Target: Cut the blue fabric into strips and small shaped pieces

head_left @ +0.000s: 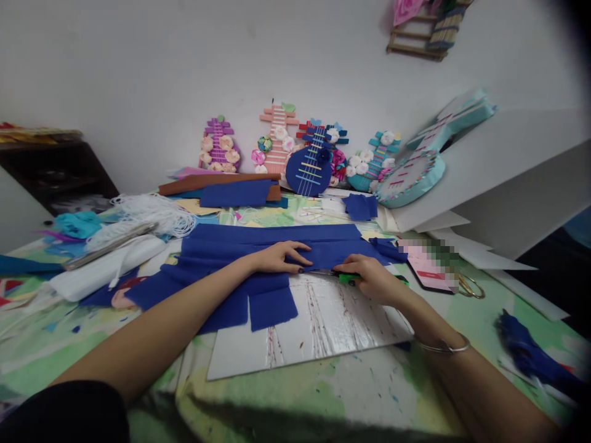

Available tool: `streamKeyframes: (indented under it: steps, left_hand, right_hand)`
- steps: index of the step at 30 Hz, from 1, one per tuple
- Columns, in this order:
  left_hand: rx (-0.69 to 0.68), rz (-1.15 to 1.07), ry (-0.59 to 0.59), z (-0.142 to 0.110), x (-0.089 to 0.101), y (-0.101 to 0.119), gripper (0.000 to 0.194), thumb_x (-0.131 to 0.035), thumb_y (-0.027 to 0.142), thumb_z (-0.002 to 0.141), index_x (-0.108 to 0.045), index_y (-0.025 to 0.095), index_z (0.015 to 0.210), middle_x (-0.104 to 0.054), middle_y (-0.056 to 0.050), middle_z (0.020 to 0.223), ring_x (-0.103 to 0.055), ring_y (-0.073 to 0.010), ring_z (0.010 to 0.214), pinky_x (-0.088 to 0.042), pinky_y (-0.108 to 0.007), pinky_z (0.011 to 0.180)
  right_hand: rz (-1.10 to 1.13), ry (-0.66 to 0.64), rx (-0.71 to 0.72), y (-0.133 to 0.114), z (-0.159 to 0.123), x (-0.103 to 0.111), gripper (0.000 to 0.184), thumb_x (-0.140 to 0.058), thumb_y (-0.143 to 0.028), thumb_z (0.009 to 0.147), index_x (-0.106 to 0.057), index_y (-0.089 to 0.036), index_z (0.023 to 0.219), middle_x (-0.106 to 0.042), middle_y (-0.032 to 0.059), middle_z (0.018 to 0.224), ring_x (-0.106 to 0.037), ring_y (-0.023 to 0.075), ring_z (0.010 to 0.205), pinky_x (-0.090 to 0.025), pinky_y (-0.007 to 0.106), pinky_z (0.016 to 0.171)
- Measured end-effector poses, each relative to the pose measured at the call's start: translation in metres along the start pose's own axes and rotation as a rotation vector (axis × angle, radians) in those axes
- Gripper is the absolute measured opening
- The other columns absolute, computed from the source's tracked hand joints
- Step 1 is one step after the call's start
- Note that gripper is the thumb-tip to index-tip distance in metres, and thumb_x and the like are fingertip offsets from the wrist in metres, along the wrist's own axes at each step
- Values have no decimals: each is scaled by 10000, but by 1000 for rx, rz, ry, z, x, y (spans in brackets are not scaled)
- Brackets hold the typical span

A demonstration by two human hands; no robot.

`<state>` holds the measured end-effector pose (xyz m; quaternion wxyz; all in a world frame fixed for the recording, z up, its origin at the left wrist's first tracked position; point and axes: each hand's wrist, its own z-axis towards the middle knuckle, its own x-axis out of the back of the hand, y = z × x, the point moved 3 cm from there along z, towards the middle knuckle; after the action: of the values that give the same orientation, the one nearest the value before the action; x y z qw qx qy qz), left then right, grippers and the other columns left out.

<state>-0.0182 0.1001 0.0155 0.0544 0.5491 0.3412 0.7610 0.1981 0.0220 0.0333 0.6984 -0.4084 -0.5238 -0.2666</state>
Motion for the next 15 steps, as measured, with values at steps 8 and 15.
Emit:
streamKeyframes:
  steps: [8, 15]
  left_hand:
    - [-36, -166, -10, -1, 5, 2, 298, -486, 184, 844, -615, 262, 1101, -474, -59, 1310, -436, -196, 1199, -307, -365, 1006]
    - [-39, -129, -2, -1, 3, -1, 266, -548, 200, 808, -648, 254, 1049, -504, -60, 1281, -449, -196, 1184, -303, -361, 1014]
  right_hand:
    - [-54, 41, 19, -4, 3, -4, 641, -366, 69, 597, -617, -165, 1138, -611, 111, 1017, -544, 217, 943, -416, 327, 831]
    - [-37, 55, 36, -4, 3, -7, 613, -376, 72, 611, -629, -162, 1119, -612, 115, 997, -545, 223, 923, -412, 349, 833]
